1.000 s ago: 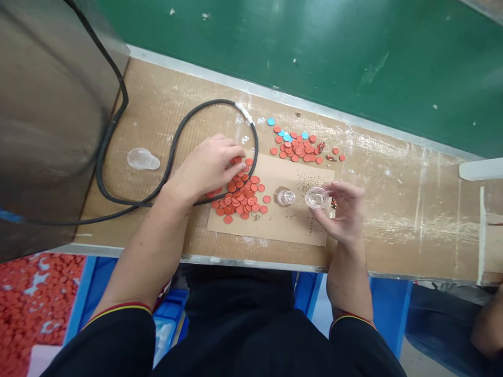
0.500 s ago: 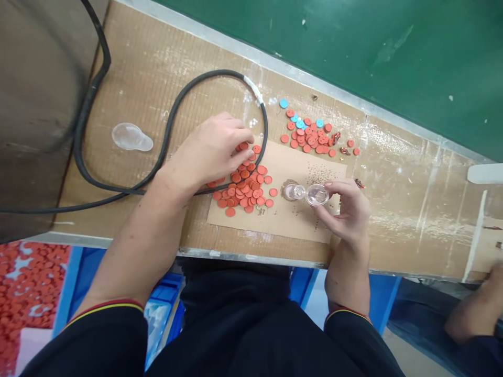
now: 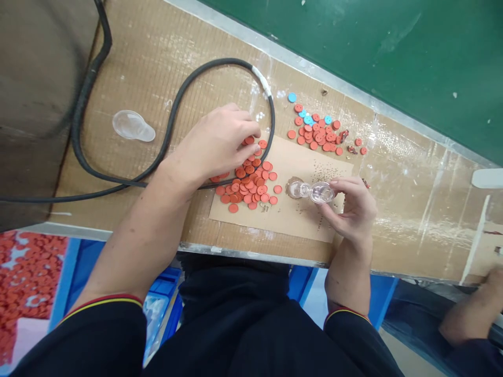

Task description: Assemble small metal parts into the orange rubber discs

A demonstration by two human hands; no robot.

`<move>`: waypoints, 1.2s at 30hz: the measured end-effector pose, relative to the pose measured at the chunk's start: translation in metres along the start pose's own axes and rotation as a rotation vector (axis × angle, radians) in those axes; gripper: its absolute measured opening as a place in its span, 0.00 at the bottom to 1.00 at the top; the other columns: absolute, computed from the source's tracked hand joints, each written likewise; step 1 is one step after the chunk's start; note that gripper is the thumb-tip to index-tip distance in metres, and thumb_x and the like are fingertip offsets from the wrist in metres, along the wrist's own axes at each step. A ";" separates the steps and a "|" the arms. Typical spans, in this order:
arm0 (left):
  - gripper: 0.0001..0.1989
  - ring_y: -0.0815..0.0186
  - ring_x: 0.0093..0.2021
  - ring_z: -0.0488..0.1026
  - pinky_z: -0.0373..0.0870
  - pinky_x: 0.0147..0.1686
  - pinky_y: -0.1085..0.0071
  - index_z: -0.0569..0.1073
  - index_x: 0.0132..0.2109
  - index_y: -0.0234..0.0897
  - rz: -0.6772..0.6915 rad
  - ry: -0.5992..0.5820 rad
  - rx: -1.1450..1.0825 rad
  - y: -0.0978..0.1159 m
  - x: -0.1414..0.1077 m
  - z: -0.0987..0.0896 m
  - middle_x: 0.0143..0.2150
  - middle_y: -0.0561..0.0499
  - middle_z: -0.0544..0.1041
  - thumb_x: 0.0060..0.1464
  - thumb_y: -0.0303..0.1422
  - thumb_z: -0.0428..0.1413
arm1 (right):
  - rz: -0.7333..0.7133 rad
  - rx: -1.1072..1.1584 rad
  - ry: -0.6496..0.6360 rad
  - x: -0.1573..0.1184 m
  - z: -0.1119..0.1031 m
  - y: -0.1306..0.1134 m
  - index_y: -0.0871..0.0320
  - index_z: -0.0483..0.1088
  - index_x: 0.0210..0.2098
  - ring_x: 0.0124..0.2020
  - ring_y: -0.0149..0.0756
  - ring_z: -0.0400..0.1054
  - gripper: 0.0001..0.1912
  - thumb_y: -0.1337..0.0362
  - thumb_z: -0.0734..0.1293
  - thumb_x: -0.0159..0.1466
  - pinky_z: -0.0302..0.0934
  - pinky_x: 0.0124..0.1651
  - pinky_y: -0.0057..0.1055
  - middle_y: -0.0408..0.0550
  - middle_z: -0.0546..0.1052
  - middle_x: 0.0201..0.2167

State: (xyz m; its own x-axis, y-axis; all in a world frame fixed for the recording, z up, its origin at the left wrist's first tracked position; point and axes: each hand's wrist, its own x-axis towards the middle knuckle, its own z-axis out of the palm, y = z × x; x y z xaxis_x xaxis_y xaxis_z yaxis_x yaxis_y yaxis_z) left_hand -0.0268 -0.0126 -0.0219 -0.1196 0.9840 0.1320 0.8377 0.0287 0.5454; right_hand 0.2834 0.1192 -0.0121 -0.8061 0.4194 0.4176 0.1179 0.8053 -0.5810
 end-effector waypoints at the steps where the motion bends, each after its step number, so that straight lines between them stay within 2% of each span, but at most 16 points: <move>1: 0.13 0.51 0.49 0.77 0.73 0.54 0.51 0.81 0.42 0.45 -0.002 -0.002 0.001 0.000 0.000 0.000 0.39 0.45 0.80 0.65 0.38 0.51 | 0.003 -0.003 -0.001 0.000 0.000 0.000 0.47 0.72 0.55 0.38 0.38 0.75 0.23 0.69 0.75 0.62 0.73 0.34 0.36 0.46 0.80 0.43; 6: 0.12 0.51 0.48 0.77 0.73 0.52 0.52 0.80 0.42 0.44 -0.007 -0.008 0.012 0.001 0.000 -0.001 0.39 0.45 0.80 0.65 0.37 0.52 | 0.007 -0.015 0.007 0.001 0.001 -0.001 0.47 0.73 0.53 0.36 0.38 0.74 0.21 0.68 0.75 0.63 0.73 0.34 0.37 0.47 0.80 0.43; 15: 0.12 0.51 0.48 0.78 0.74 0.52 0.52 0.81 0.42 0.44 -0.011 -0.017 0.034 0.003 0.001 -0.002 0.39 0.45 0.81 0.65 0.38 0.52 | 0.014 0.005 0.015 -0.001 0.001 0.000 0.46 0.73 0.54 0.36 0.37 0.73 0.23 0.70 0.76 0.61 0.71 0.36 0.36 0.45 0.79 0.43; 24: 0.14 0.50 0.49 0.78 0.75 0.53 0.50 0.81 0.45 0.46 -0.012 -0.012 -0.010 0.003 0.001 -0.001 0.39 0.45 0.81 0.66 0.40 0.50 | 0.048 -0.035 0.016 -0.003 0.002 0.001 0.48 0.73 0.50 0.35 0.37 0.74 0.19 0.67 0.75 0.62 0.74 0.35 0.38 0.46 0.79 0.42; 36: 0.13 0.50 0.49 0.77 0.74 0.52 0.51 0.81 0.43 0.44 -0.029 -0.033 0.024 0.006 0.001 -0.004 0.39 0.44 0.81 0.66 0.38 0.51 | 0.014 -0.012 0.043 -0.002 0.002 0.003 0.47 0.74 0.52 0.35 0.36 0.74 0.22 0.70 0.76 0.61 0.73 0.34 0.36 0.46 0.79 0.43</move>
State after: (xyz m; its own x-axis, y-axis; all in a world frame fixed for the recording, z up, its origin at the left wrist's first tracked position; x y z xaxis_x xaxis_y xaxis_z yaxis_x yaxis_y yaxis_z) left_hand -0.0242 -0.0124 -0.0153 -0.1269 0.9879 0.0892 0.8468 0.0611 0.5284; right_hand 0.2844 0.1195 -0.0166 -0.7785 0.4484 0.4392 0.1365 0.8040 -0.5788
